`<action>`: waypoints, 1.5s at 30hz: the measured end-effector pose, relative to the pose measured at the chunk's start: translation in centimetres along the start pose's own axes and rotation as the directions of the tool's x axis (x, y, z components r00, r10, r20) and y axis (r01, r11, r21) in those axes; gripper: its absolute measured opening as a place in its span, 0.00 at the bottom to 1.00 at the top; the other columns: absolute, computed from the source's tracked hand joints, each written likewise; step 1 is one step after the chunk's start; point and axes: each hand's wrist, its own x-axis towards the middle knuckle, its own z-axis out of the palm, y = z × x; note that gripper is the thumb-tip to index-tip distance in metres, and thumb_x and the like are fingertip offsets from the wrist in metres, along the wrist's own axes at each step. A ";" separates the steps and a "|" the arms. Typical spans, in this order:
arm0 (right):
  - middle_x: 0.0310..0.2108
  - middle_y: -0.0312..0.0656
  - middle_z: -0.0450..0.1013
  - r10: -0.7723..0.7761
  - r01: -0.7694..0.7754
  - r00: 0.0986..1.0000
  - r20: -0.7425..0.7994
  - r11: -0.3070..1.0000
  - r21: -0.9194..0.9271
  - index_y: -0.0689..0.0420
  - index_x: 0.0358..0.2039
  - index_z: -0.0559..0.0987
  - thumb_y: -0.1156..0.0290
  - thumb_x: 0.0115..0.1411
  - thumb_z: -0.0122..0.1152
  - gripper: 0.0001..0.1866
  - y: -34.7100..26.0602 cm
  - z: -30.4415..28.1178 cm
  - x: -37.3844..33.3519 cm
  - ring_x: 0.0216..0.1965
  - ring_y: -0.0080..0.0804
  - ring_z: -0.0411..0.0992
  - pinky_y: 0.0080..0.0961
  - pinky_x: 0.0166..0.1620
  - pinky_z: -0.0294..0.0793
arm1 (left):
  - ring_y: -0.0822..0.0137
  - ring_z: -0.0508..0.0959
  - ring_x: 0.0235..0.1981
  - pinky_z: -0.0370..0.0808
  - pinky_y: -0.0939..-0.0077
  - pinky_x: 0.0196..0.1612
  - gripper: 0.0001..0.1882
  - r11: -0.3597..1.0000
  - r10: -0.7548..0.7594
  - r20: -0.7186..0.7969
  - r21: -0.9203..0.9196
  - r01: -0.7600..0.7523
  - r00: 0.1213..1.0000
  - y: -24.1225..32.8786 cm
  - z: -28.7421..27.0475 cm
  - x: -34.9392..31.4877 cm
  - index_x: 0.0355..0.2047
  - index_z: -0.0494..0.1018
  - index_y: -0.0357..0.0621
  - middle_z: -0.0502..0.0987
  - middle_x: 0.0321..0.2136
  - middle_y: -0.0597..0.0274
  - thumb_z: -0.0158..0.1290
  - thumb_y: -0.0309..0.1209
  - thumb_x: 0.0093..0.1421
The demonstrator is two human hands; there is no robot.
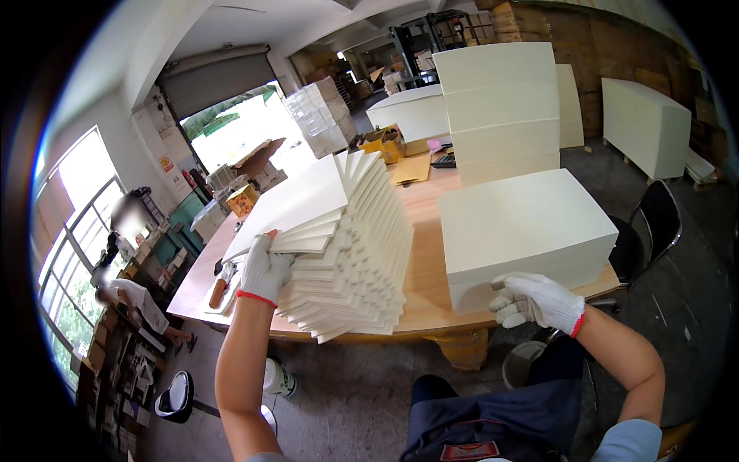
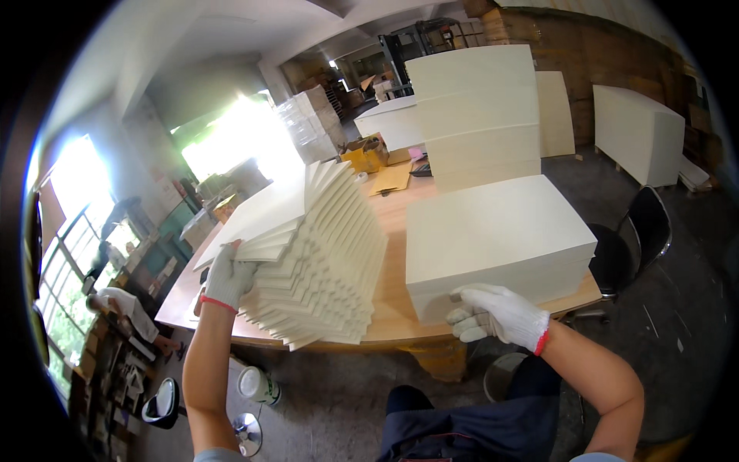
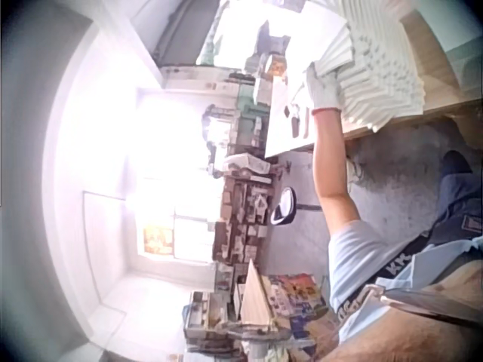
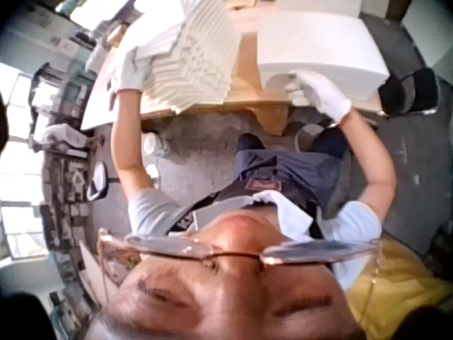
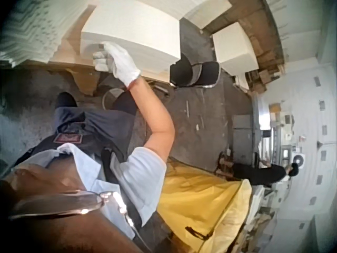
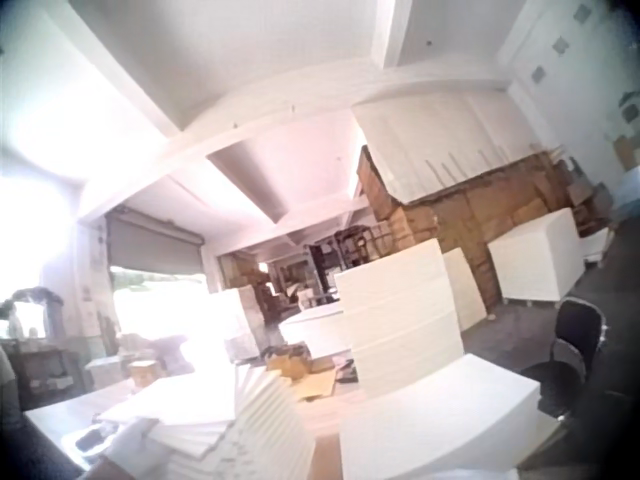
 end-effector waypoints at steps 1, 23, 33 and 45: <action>0.42 0.50 0.76 0.001 -0.001 1.000 0.001 1.000 0.007 0.62 0.56 0.69 0.61 0.72 0.51 0.21 0.1 0.0 0.2 0.38 0.39 0.79 0.32 0.40 0.81 | 0.42 0.68 0.61 0.63 0.38 0.67 0.17 1.000 -0.005 -0.022 -0.029 0.004 1.000 0.0 0.0 0.0 0.56 0.64 0.36 0.67 0.59 0.44 0.46 0.27 0.69; 0.32 0.43 0.80 -0.678 -0.066 0.345 -0.649 0.673 -0.737 0.54 0.40 0.80 0.41 0.64 0.56 0.26 -6.2 -16.4 -8.3 0.32 0.34 0.78 0.31 0.39 0.74 | 0.51 0.76 0.52 0.77 0.63 0.49 0.20 0.233 0.027 0.996 0.073 -0.970 0.082 -25.4 17.1 -18.2 0.52 0.77 0.54 0.78 0.48 0.56 0.59 0.26 0.57; 0.27 0.46 0.77 -0.878 -0.406 0.478 -0.018 -0.202 -0.891 0.53 0.28 0.77 0.41 0.60 0.54 0.25 -8.3 -16.7 -6.3 0.33 0.48 0.77 0.45 0.37 0.74 | 0.57 0.77 0.46 0.74 0.67 0.51 0.13 0.210 -0.468 0.836 0.419 -0.883 0.286 -32.8 28.3 -13.2 0.46 0.82 0.50 0.77 0.46 0.56 0.57 0.31 0.60; 0.29 0.55 0.73 -0.825 0.103 0.259 -0.502 0.541 -0.835 0.57 0.31 0.73 0.45 0.69 0.45 0.26 -6.6 -15.6 -2.7 0.35 0.58 0.72 0.47 0.39 0.67 | 0.61 0.79 0.49 0.74 0.68 0.53 0.18 0.548 -0.406 0.898 0.387 -0.742 0.168 -33.9 27.5 -13.1 0.53 0.76 0.41 0.80 0.48 0.52 0.56 0.27 0.62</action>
